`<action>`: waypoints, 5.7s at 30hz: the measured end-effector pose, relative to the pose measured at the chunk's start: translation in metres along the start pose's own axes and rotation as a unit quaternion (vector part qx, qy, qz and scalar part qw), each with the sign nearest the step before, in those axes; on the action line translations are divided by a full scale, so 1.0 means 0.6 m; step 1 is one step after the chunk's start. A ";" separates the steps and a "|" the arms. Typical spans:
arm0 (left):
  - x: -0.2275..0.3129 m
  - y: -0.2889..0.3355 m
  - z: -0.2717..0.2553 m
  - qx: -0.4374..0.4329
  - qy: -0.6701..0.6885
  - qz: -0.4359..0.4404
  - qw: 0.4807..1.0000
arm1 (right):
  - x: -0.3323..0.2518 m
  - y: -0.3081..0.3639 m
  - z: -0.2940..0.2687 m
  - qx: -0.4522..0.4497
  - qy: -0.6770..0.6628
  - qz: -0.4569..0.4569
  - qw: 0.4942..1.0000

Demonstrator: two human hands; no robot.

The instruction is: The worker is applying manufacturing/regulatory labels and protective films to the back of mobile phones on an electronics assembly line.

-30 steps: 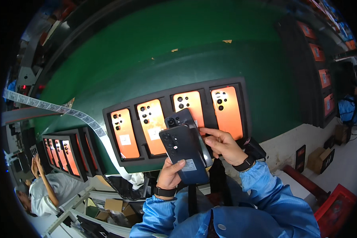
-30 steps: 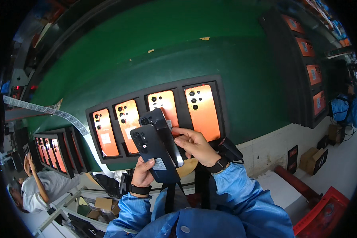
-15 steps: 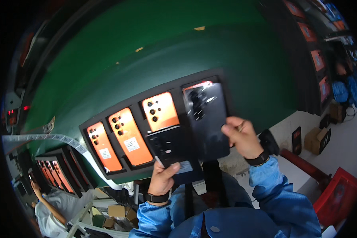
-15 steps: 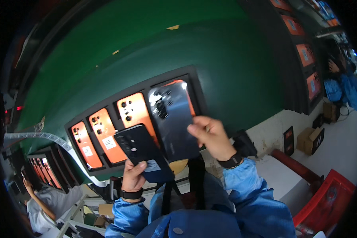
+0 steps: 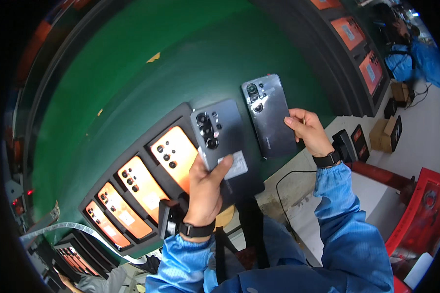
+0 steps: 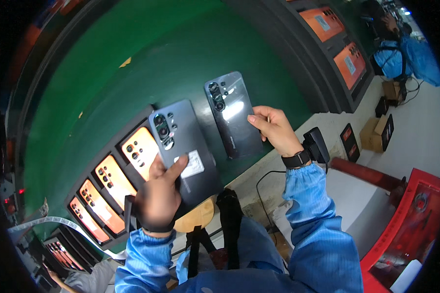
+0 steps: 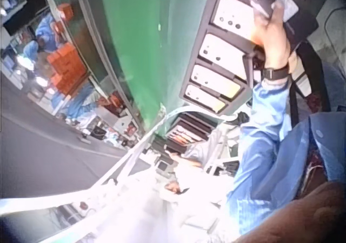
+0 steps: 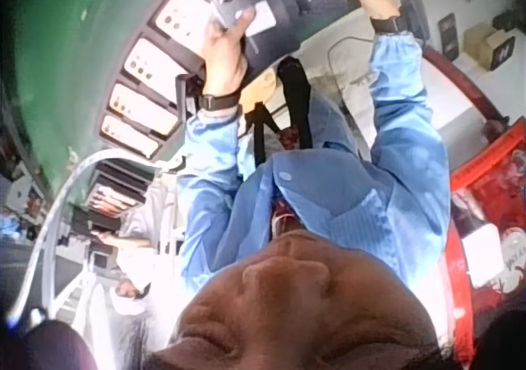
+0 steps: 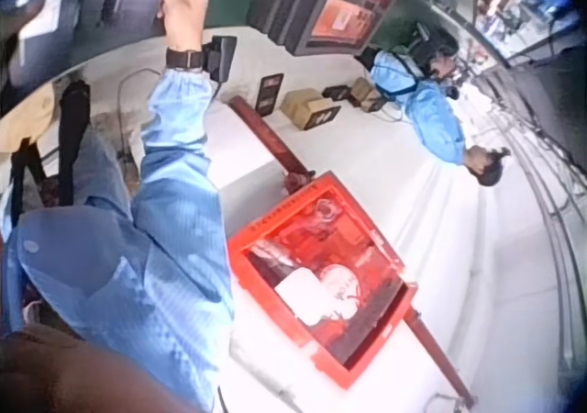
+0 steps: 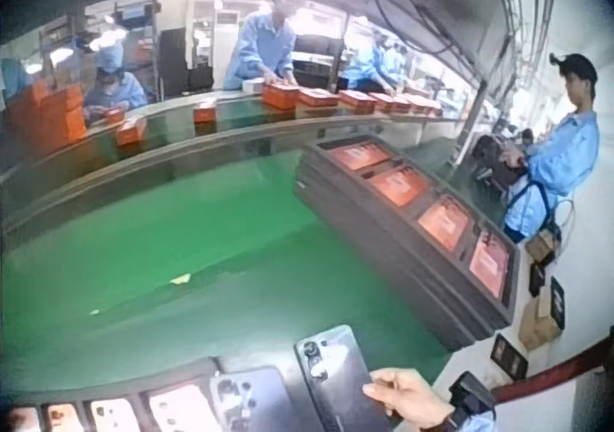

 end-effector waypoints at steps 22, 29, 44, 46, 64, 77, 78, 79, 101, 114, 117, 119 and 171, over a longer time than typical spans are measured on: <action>-0.011 -0.096 0.072 0.052 -0.302 0.179 0.935 | -0.028 0.042 -0.059 0.205 0.234 -0.300 0.902; -0.017 -0.096 0.083 0.038 -0.450 0.269 0.851 | 0.027 0.060 -0.087 0.252 0.257 -0.262 0.895; -0.103 -0.020 0.208 -0.372 -0.656 0.388 0.530 | 0.031 0.066 -0.121 0.199 0.142 -0.261 0.934; -0.105 -0.022 0.204 -0.368 -0.663 0.389 0.523 | 0.029 0.065 -0.120 0.198 0.164 -0.261 0.930; -0.063 -0.177 0.197 -0.332 -0.430 -0.015 0.840 | -0.023 0.021 -0.054 0.141 0.299 -0.351 0.876; -0.030 -0.178 0.185 -0.295 -0.755 0.277 0.516 | -0.081 -0.022 -0.014 -0.016 0.465 -0.304 0.831; -0.034 -0.179 0.185 -0.295 -0.752 0.276 0.521 | -0.096 -0.032 -0.018 -0.019 0.481 -0.310 0.820; -0.039 -0.179 0.184 -0.297 -0.751 0.275 0.521 | -0.112 -0.046 -0.024 -0.015 0.461 -0.312 0.831; -0.018 -0.181 0.213 -0.279 -0.770 0.281 0.500 | -0.265 -0.128 -0.057 0.347 0.364 -0.317 0.804; 0.055 -0.108 0.091 -0.090 -0.634 0.350 0.683 | -0.067 0.009 0.007 0.166 0.295 -0.354 0.872; 0.034 -0.085 0.088 -0.136 -0.689 0.341 0.624 | -0.071 0.006 0.028 0.235 0.337 -0.374 0.831; 0.019 -0.084 0.098 -0.188 -0.743 0.329 0.551 | -0.072 -0.001 0.037 0.240 0.340 -0.367 0.832; 0.000 -0.086 0.108 -0.202 -0.782 0.317 0.496 | -0.065 -0.020 0.058 0.214 0.363 -0.364 0.831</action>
Point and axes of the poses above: each hand's wrist, its own y-axis away from the middle knuckle, its own z-axis out of the palm, x = y × z, the point moved 7 cm from there along -y, towards the middle knuckle, and after that the axes turned 10 degrees about z, right-handed, at the moved point
